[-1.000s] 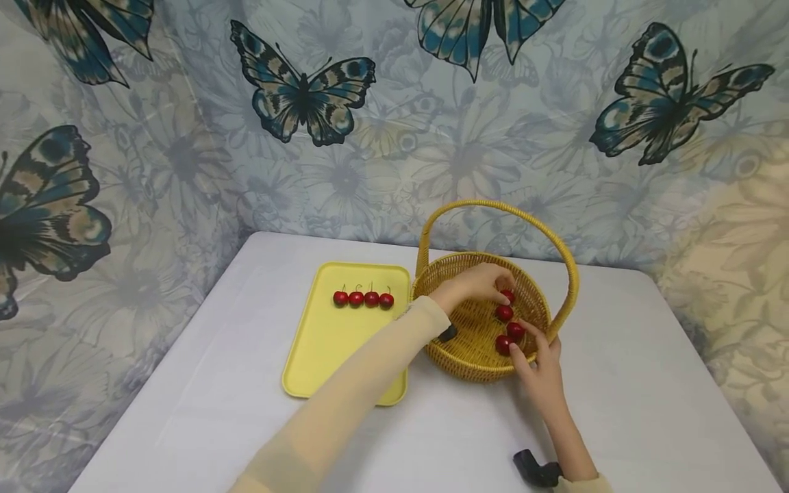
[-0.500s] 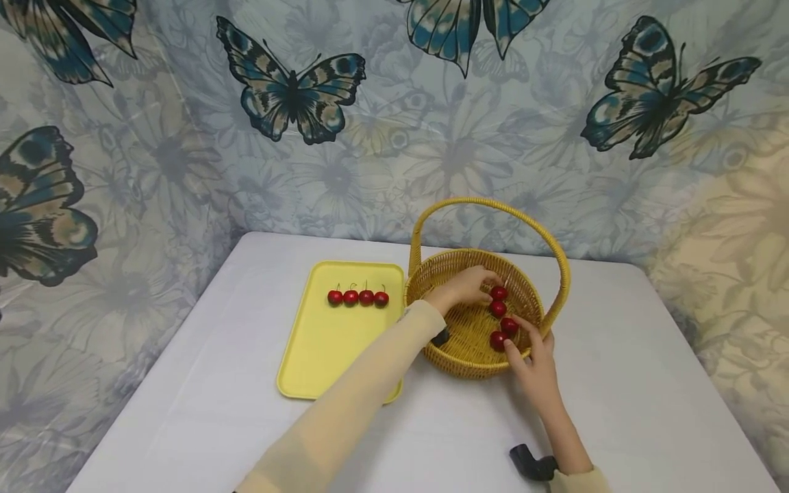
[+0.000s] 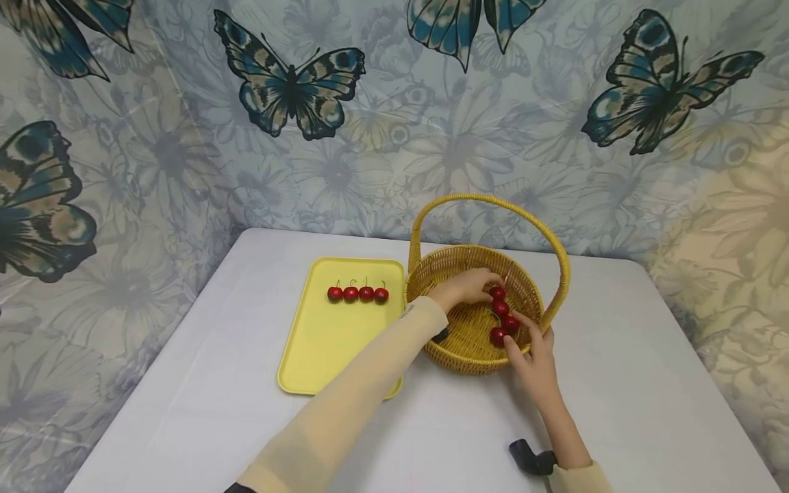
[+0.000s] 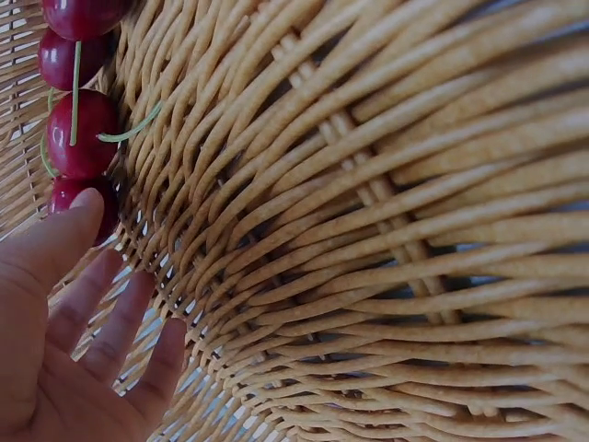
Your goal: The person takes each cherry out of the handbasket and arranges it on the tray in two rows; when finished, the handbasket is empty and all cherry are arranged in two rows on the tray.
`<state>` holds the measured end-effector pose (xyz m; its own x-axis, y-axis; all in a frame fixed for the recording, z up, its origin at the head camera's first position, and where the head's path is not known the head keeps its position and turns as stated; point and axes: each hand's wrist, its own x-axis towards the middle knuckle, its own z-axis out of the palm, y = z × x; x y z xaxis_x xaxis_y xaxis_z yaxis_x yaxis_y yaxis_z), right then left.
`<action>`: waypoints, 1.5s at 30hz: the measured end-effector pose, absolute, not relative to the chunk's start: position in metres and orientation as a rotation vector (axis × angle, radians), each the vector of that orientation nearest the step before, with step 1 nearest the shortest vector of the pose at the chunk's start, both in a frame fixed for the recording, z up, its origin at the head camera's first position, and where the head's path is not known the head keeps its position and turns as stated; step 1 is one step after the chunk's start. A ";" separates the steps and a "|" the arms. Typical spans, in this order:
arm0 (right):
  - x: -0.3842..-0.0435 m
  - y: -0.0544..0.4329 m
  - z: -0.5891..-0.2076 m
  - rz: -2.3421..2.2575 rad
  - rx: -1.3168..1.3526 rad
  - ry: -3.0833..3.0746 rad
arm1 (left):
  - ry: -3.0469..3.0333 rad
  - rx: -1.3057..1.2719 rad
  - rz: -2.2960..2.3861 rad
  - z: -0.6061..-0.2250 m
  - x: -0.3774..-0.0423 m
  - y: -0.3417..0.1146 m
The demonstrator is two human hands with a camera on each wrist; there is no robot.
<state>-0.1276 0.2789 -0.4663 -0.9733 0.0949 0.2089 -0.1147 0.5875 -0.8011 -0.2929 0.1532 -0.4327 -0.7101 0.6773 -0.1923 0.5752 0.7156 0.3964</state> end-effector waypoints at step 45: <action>-0.129 0.282 -0.467 1.331 0.049 -2.597 | 2.535 1.056 0.870 -0.385 -0.278 0.128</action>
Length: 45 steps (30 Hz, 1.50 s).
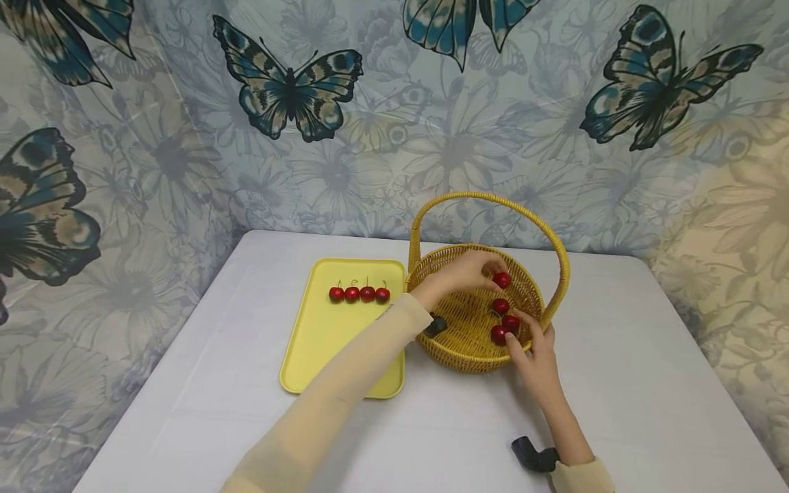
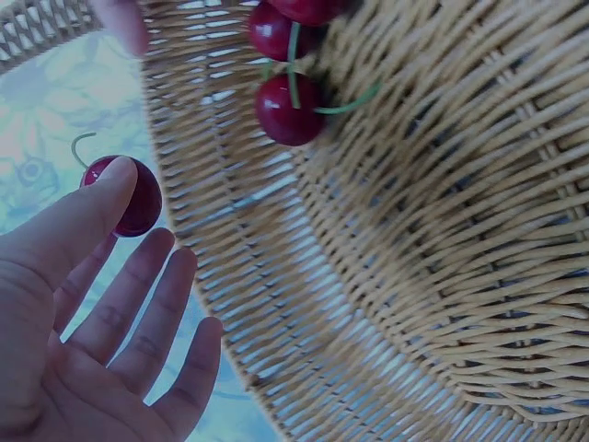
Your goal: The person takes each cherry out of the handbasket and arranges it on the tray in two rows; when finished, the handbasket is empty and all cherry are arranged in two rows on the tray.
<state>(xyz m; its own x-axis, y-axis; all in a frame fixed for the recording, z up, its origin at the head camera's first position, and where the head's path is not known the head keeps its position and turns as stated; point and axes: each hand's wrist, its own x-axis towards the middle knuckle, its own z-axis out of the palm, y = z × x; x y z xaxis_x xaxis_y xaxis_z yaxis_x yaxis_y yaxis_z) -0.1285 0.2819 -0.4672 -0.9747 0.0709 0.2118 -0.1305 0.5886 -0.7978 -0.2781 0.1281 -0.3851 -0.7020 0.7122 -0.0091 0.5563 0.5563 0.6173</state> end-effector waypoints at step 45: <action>-0.129 0.282 -0.466 1.382 0.048 -2.580 | 2.698 1.147 1.356 -0.371 -0.203 0.028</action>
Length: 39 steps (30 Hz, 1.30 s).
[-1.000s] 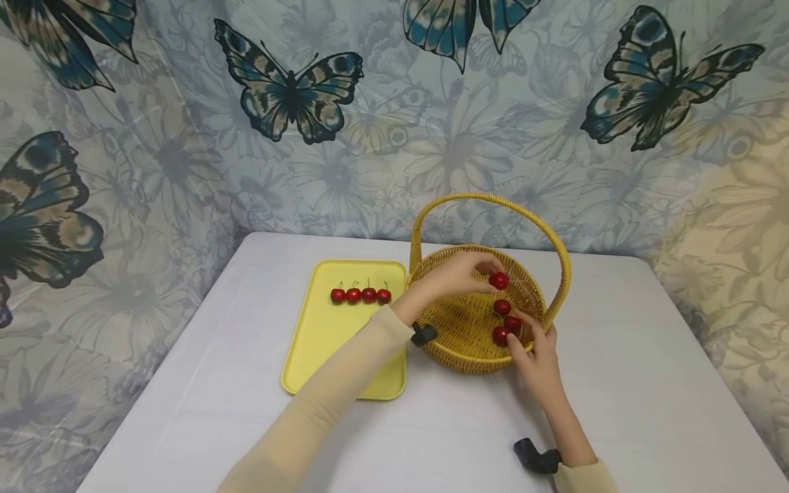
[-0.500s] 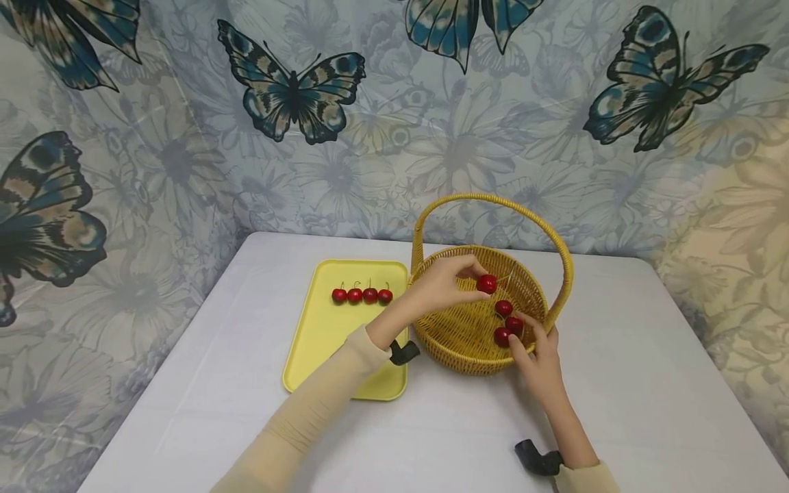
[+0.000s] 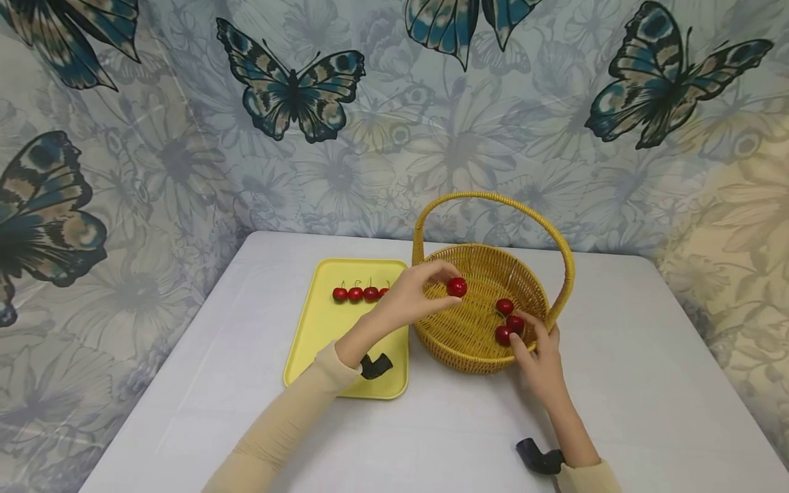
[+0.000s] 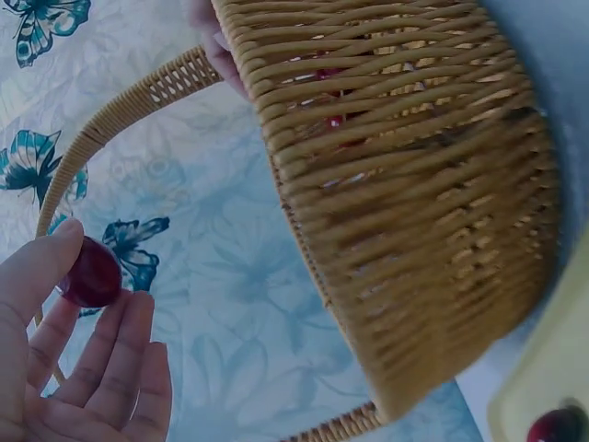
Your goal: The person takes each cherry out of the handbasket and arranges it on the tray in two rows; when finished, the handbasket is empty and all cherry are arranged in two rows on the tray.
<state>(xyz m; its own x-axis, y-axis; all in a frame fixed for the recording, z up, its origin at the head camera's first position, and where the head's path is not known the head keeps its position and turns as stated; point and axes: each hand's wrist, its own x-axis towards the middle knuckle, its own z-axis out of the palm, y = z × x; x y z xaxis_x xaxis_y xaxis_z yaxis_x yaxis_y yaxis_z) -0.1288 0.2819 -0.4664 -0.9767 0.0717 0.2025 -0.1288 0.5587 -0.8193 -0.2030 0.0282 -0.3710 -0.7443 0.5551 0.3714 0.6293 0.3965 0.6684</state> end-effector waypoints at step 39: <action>-0.129 0.283 -0.466 1.387 0.038 -2.589 | -2.684 -0.445 -1.251 -0.441 -0.185 -0.124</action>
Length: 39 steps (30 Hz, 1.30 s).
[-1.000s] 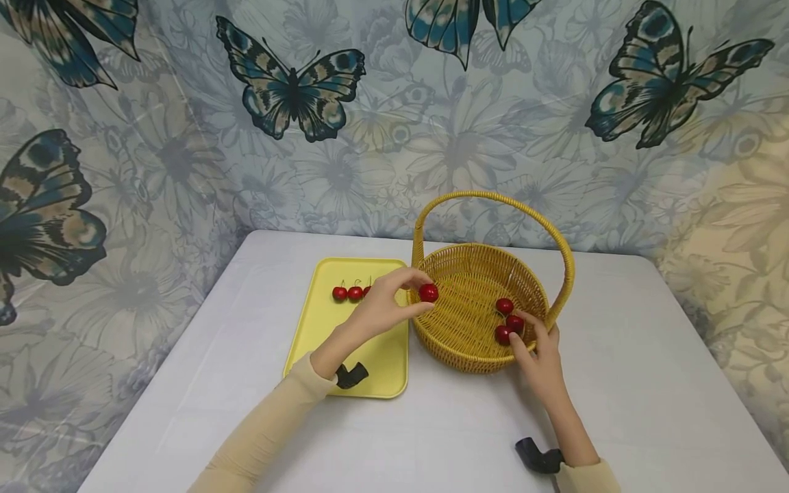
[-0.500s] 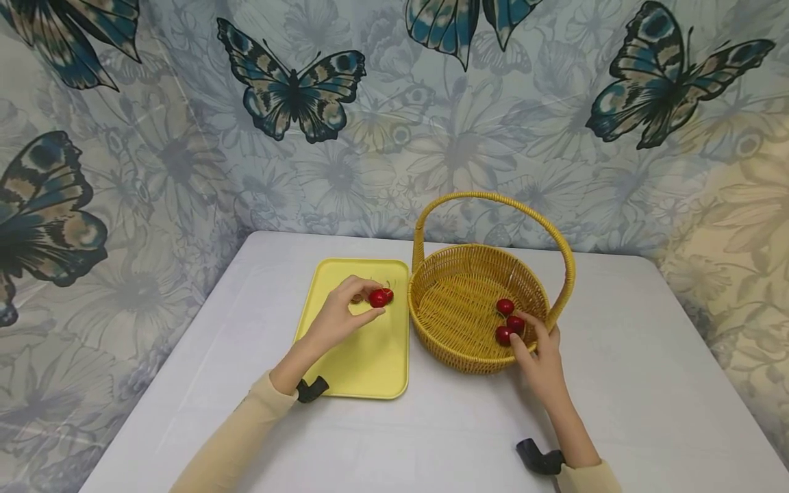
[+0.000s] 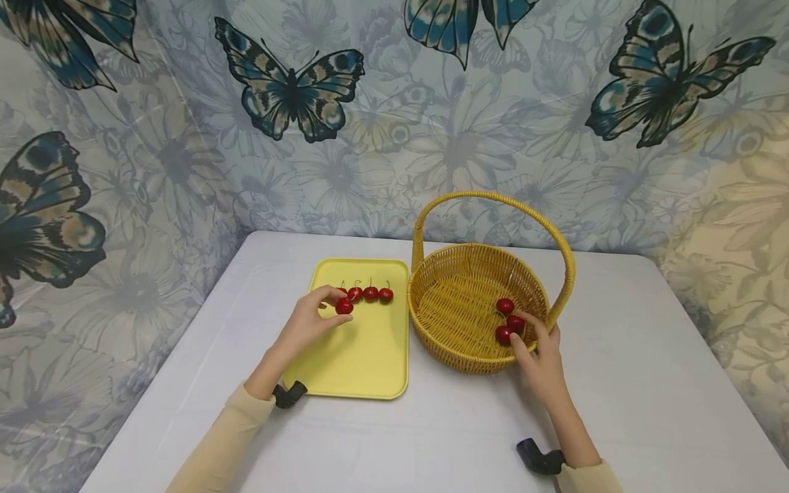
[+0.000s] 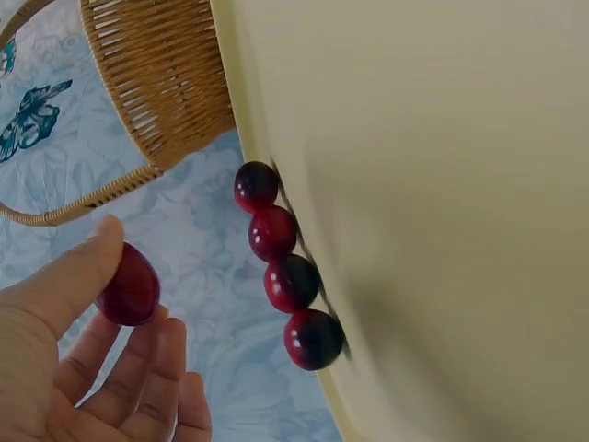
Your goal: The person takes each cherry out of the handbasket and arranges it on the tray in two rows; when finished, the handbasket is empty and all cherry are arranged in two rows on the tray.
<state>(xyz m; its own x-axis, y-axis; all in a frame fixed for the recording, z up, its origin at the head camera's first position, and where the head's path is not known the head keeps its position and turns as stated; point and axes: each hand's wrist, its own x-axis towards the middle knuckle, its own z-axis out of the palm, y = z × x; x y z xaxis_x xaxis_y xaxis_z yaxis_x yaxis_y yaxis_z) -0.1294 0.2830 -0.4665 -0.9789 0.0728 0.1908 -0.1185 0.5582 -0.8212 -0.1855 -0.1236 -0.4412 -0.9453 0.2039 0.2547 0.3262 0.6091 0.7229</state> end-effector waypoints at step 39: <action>-0.132 0.282 -0.467 1.382 0.033 -2.585 | -3.069 -0.242 -1.261 -0.452 -0.187 -0.150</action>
<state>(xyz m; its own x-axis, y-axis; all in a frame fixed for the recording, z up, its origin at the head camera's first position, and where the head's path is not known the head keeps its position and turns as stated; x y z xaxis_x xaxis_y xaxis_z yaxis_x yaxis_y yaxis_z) -0.1318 0.2821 -0.4672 -0.9779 0.0783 0.1941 -0.1179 0.5601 -0.8200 -0.1873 -0.1504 -0.4517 -0.9724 0.2029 -0.1152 0.0632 0.7045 0.7069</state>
